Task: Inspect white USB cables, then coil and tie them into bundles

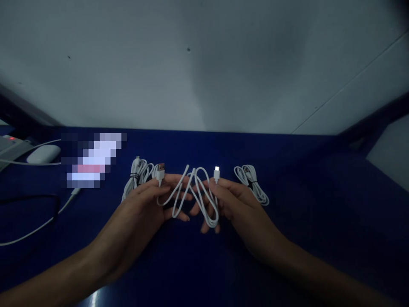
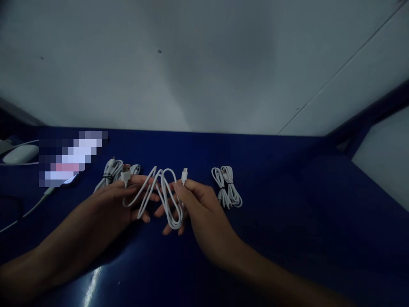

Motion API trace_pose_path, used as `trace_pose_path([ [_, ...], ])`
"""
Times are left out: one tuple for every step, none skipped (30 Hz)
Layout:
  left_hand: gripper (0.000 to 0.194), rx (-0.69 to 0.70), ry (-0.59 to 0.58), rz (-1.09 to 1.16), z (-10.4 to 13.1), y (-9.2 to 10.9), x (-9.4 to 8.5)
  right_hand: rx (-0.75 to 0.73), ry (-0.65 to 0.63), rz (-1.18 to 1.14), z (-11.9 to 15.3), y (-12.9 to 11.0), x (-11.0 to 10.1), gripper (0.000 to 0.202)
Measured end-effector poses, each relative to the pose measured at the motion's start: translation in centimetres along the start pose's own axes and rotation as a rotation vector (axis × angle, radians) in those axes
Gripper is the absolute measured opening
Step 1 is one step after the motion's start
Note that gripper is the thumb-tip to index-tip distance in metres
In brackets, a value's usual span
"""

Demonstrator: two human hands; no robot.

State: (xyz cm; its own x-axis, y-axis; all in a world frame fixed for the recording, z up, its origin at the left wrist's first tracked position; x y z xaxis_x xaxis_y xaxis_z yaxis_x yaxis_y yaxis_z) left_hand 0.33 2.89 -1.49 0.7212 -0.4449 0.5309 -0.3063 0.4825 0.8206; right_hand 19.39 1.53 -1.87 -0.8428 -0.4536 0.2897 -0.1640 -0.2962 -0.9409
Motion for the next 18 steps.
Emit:
trace_pose_path([
  [0.035, -0.006, -0.002, 0.001, 0.1, 0.0, 0.0, -0.006, 0.000, -0.005, 0.0, -0.1, 0.0, 0.038],
  [0.035, -0.011, -0.004, 0.003, 0.1, 0.0, 0.0, -0.010, -0.002, -0.013, 0.0, -0.1, 0.0, 0.038],
  [0.034, -0.018, -0.008, 0.003, 0.2, 0.0, 0.0, -0.014, -0.005, -0.027, 0.0, -0.1, 0.0, 0.039],
  [0.033, -0.026, -0.010, 0.001, 0.2, 0.0, 0.0, -0.017, -0.013, -0.048, 0.0, -0.1, 0.1, 0.040],
  [0.032, -0.031, -0.012, 0.000, 0.2, 0.0, 0.1, -0.021, -0.026, -0.073, -0.1, -0.1, 0.1, 0.040],
  [0.030, -0.031, -0.017, -0.002, 0.3, 0.0, 0.1, -0.022, -0.046, -0.100, -0.1, -0.1, 0.2, 0.040],
  [0.027, -0.030, -0.025, -0.005, 0.3, 0.0, 0.2, -0.024, -0.070, -0.128, -0.1, 0.0, 0.3, 0.039],
  [0.025, -0.026, -0.035, -0.007, 0.3, 0.1, 0.3, -0.025, -0.098, -0.157, -0.2, 0.0, 0.4, 0.039],
  [0.024, -0.025, -0.048, -0.005, 0.3, 0.1, 0.4, -0.027, -0.126, -0.187, -0.2, 0.0, 0.6, 0.039],
  [0.023, -0.024, -0.063, -0.001, 0.3, 0.1, 0.5, -0.028, -0.151, -0.214, -0.2, 0.1, 0.7, 0.039],
  [0.023, -0.025, -0.074, 0.004, 0.3, 0.0, 0.5, -0.029, -0.171, -0.237, -0.2, 0.1, 0.9, 0.040],
  [0.022, -0.025, -0.079, 0.008, 0.3, 0.1, 0.5, -0.033, -0.188, -0.251, -0.2, 0.2, 1.0, 0.040],
  [0.021, -0.024, -0.077, 0.013, 0.3, 0.1, 0.5, -0.035, -0.201, -0.255, -0.1, 0.2, 1.1, 0.041],
  [0.020, -0.027, -0.072, 0.014, 0.3, 0.1, 0.5, -0.037, -0.211, -0.251, -0.1, 0.2, 1.1, 0.041],
  [0.019, -0.034, -0.059, 0.012, 0.3, 0.1, 0.5, -0.040, -0.214, -0.243, -0.1, 0.1, 1.1, 0.042],
  [0.020, -0.045, -0.040, 0.009, 0.3, 0.2, 0.4, -0.040, -0.216, -0.234, -0.1, 0.1, 1.1, 0.043],
  [0.021, -0.059, -0.018, 0.007, 0.3, 0.2, 0.4, -0.038, -0.215, -0.229, -0.1, 0.0, 1.1, 0.044],
  [0.025, -0.074, -0.001, 0.009, 0.3, 0.2, 0.3, -0.032, -0.214, -0.229, -0.2, 0.0, 1.1, 0.045],
])
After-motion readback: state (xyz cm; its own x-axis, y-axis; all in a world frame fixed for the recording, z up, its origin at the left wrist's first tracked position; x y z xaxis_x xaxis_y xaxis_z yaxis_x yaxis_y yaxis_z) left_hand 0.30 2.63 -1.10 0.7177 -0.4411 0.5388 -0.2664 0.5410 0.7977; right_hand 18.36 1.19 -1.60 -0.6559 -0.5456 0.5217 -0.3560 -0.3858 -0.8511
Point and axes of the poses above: each hand's wrist, its own z-axis away from the middle knuckle, its own x-axis out of the palm, y = z × x, the point moved 4 cm from there along -z, towards the middle knuckle, and after that the axes turned 14 degrees about -y, right-handed, at the moved point
